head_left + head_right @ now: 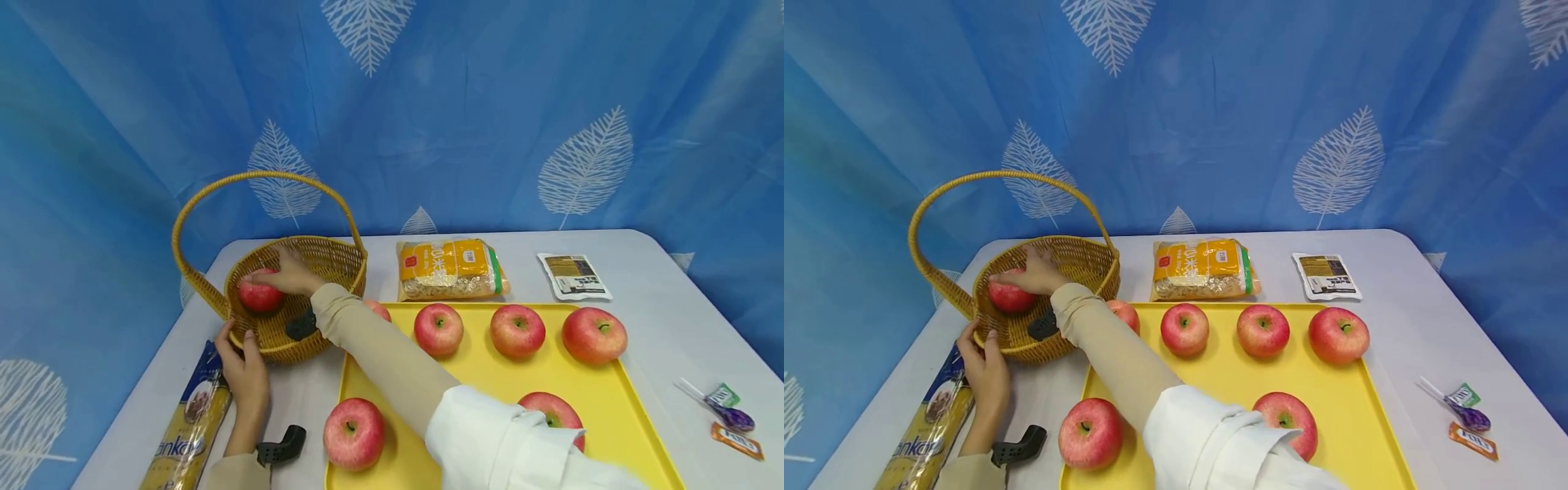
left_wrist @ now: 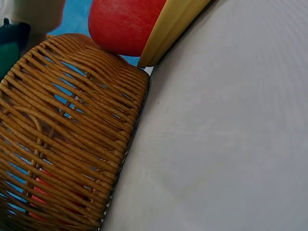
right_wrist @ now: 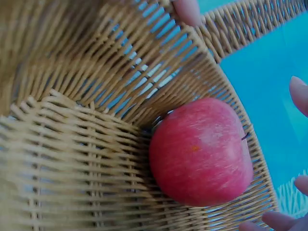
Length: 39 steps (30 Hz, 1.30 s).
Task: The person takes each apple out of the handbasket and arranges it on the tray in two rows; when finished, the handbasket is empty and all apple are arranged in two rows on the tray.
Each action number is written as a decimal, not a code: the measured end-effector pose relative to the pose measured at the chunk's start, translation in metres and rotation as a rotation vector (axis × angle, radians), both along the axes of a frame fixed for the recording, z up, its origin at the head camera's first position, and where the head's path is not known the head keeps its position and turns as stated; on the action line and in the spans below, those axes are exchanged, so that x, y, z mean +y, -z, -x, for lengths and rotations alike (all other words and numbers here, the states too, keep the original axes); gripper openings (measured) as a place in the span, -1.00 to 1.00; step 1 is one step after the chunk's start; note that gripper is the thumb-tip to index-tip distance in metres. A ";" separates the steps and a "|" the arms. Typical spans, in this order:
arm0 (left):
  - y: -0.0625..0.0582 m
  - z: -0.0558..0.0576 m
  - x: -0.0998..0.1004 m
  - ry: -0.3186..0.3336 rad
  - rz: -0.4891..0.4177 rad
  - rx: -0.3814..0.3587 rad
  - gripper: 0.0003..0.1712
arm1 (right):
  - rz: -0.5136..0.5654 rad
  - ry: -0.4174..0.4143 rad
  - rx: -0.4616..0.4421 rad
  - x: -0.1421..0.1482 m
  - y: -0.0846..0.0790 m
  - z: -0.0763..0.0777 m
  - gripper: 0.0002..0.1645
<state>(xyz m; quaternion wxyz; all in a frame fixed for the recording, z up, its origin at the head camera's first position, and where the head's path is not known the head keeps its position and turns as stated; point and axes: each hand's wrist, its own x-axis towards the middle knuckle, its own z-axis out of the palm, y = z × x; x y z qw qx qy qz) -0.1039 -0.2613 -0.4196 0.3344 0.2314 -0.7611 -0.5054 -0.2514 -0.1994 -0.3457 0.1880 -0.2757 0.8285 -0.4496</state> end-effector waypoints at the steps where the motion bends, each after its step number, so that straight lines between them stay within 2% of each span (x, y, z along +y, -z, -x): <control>1: 0.000 0.000 0.000 0.000 0.002 -0.001 -0.49 | 0.012 0.018 -0.027 0.000 0.003 0.000 0.00; 5: 0.002 -0.001 0.000 -0.012 0.007 0.002 -0.50 | 0.053 0.037 -0.077 -0.001 0.010 0.001 0.07; 8: 0.002 -0.001 0.000 -0.012 0.003 0.002 -0.49 | 0.058 0.024 -0.073 -0.003 0.013 0.003 0.11; 11: 0.003 -0.003 0.002 -0.006 -0.002 0.002 -0.49 | 0.027 -0.030 -0.099 -0.004 0.015 0.003 0.16; 16: 0.003 -0.003 0.002 -0.019 0.008 0.008 -0.50 | -0.040 -0.170 -0.133 -0.003 0.014 -0.002 0.15; 18: 0.003 -0.003 0.002 -0.024 0.013 0.006 -0.50 | -0.055 -0.183 -0.090 -0.002 0.014 -0.002 0.12; 22: 0.003 -0.002 0.002 -0.023 0.016 0.000 -0.50 | -0.079 -0.148 -0.012 -0.002 0.016 -0.001 0.08; 28: 0.002 -0.002 0.002 -0.020 0.017 -0.002 -0.51 | -0.089 -0.142 0.029 0.000 0.018 -0.002 0.12; 33: 0.001 -0.001 0.002 -0.017 0.020 -0.003 -0.51 | -0.106 -0.187 0.081 0.001 0.017 -0.002 0.14; 39: 0.000 0.000 0.001 -0.007 0.008 -0.002 -0.51 | -0.069 -0.280 0.075 0.003 0.017 -0.001 0.00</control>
